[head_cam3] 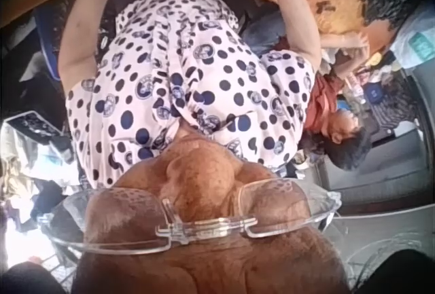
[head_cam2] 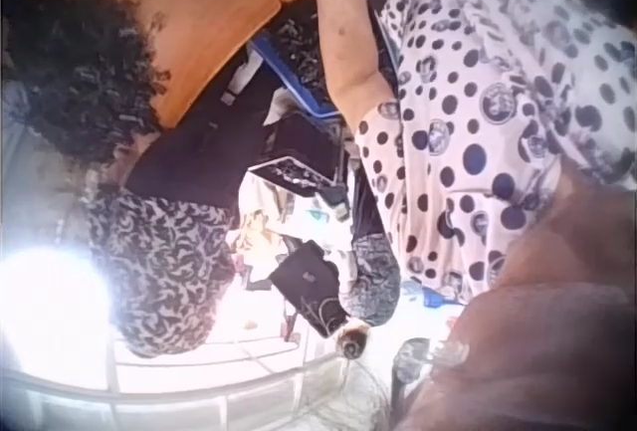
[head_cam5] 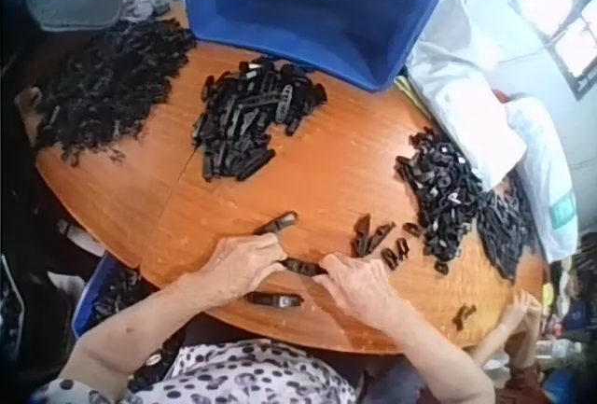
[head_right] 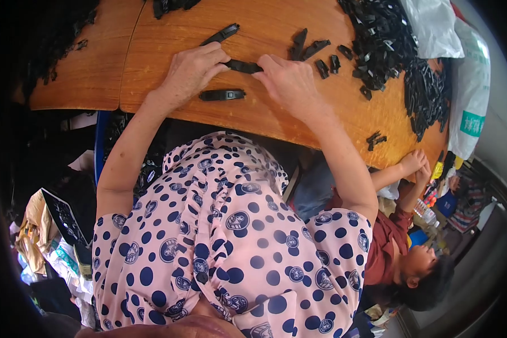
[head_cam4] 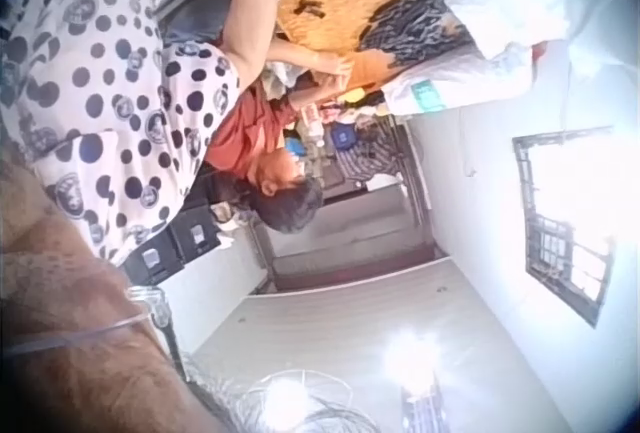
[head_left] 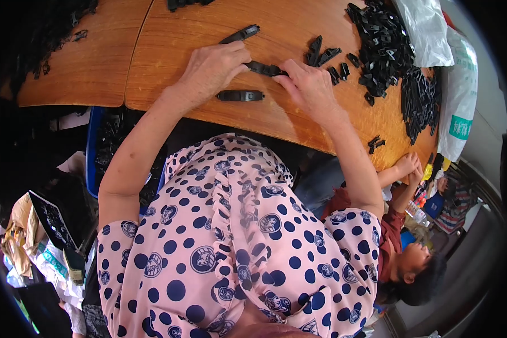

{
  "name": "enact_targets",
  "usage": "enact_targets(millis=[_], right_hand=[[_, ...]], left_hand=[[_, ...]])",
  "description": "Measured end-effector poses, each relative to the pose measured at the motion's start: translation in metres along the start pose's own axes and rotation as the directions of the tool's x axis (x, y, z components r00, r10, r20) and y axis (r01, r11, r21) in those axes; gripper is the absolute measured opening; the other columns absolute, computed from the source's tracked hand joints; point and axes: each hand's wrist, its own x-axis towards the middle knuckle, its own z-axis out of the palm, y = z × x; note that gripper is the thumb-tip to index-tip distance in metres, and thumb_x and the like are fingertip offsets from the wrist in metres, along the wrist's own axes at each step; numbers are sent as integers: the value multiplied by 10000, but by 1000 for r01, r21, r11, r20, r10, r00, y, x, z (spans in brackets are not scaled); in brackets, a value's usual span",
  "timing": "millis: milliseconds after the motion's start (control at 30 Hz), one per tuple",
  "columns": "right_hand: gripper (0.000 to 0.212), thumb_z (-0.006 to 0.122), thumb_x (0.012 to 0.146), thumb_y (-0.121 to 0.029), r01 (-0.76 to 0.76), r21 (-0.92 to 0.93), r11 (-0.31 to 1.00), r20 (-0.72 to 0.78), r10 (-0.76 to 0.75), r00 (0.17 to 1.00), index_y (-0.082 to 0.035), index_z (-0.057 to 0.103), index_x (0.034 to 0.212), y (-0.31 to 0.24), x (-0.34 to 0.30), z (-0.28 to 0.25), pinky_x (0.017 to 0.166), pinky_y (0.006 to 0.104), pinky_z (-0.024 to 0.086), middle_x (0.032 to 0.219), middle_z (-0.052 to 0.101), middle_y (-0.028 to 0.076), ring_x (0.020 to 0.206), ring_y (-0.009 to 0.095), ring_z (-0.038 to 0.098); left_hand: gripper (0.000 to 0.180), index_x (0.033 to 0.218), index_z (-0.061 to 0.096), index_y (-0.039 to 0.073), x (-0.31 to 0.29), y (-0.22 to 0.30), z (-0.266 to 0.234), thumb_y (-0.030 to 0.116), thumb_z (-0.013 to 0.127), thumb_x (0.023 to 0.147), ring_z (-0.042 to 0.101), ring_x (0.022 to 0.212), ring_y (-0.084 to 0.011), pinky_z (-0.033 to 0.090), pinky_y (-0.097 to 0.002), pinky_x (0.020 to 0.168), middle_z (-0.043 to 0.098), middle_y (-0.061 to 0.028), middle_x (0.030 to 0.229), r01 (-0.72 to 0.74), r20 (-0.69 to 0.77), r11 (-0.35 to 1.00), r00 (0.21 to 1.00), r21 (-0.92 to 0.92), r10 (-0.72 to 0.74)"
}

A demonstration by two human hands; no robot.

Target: The person sorts and organizes small black plastic components by hand, moving them from a wooden table into a blue bin.

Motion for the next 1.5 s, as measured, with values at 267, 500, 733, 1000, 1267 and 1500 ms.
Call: enact_targets(millis=[267,500,733,1000,1267,1500], right_hand=[[196,694,895,-231,-92,28,995,-170,95,981,-92,600,996,-13,6,31,643,428,537,909,685,103,788,312,693],[254,692,895,-216,-306,-65,950,-380,260,887,-95,612,1104,47,-32,1,696,438,549,992,629,121,865,331,675],[231,719,859,-114,-300,178,937,-337,344,876,-60,657,1074,47,-36,3,740,429,539,956,620,139,888,334,652],[205,755,804,-125,-214,-34,976,-342,189,921,-57,667,977,41,-63,14,793,398,478,905,633,100,885,298,610],[202,740,820,-172,-44,-127,991,-297,4,955,-78,650,975,14,-24,-7,746,383,490,884,598,58,859,261,620],[194,693,896,-192,10,-218,976,32,-3,999,-66,591,1004,5,6,-13,601,421,528,845,659,101,742,322,679]], left_hand=[[110,974,649,78,7,-3,-2,155,656,895,642,881,-320,515,-424,733,641,-75,957,7,56,1000,998,-29,-6],[211,1000,655,86,2,-8,-9,256,706,885,664,877,-276,508,-389,719,662,-59,940,220,58,974,974,-47,-217],[177,1005,615,69,36,-24,1,177,697,892,640,873,-273,495,-373,744,624,-68,945,149,-38,969,989,198,-144],[212,1062,582,65,39,-14,2,154,674,893,610,999,-277,502,-419,832,596,-75,1019,-198,75,969,979,150,189],[179,966,611,32,31,-18,-3,171,689,884,575,910,-274,483,-391,802,564,-73,928,-165,21,986,986,37,165],[196,929,603,1,27,-16,-3,161,700,866,564,885,-279,481,-391,797,555,-86,894,-148,2,988,989,-43,148]])
